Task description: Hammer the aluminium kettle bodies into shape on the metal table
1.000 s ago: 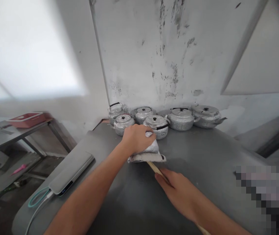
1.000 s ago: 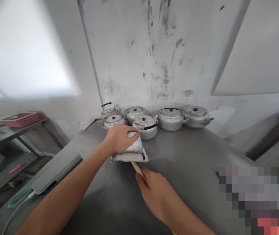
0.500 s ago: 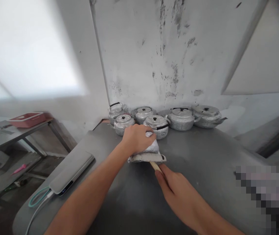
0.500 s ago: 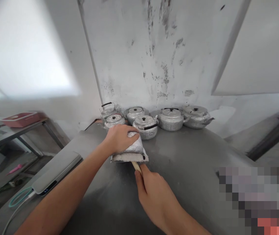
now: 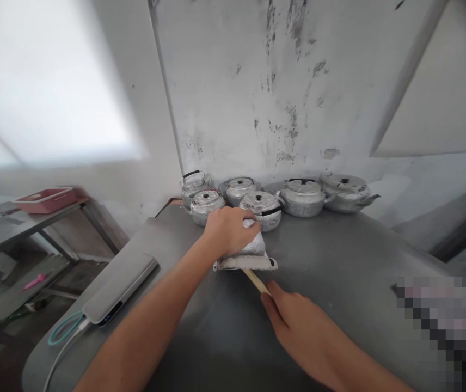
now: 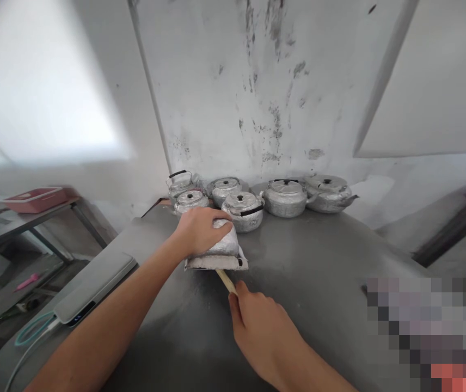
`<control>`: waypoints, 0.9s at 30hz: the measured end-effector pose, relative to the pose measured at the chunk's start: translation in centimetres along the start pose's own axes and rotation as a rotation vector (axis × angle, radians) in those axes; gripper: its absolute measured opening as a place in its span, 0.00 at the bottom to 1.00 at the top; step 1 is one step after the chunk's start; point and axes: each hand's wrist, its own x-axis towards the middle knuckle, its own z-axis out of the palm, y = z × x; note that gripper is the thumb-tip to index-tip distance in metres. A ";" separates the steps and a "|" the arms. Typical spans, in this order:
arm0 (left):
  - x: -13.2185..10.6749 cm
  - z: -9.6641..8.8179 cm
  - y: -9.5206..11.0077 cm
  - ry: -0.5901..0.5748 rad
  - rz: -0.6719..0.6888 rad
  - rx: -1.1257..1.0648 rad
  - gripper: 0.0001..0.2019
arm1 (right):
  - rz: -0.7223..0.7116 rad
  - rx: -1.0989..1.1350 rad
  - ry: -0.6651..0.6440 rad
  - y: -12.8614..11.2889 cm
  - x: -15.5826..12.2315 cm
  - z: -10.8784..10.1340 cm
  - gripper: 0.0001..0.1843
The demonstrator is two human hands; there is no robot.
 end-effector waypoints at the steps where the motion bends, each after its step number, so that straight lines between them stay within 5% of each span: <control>1: 0.0 0.0 0.0 0.000 -0.002 0.001 0.17 | -0.001 -0.004 0.000 0.1 0.1 0.0 0.16; 27: 0.2 0.1 -0.1 0.018 -0.002 0.000 0.18 | 0.001 0.052 0.014 0.0 0.3 -0.2 0.17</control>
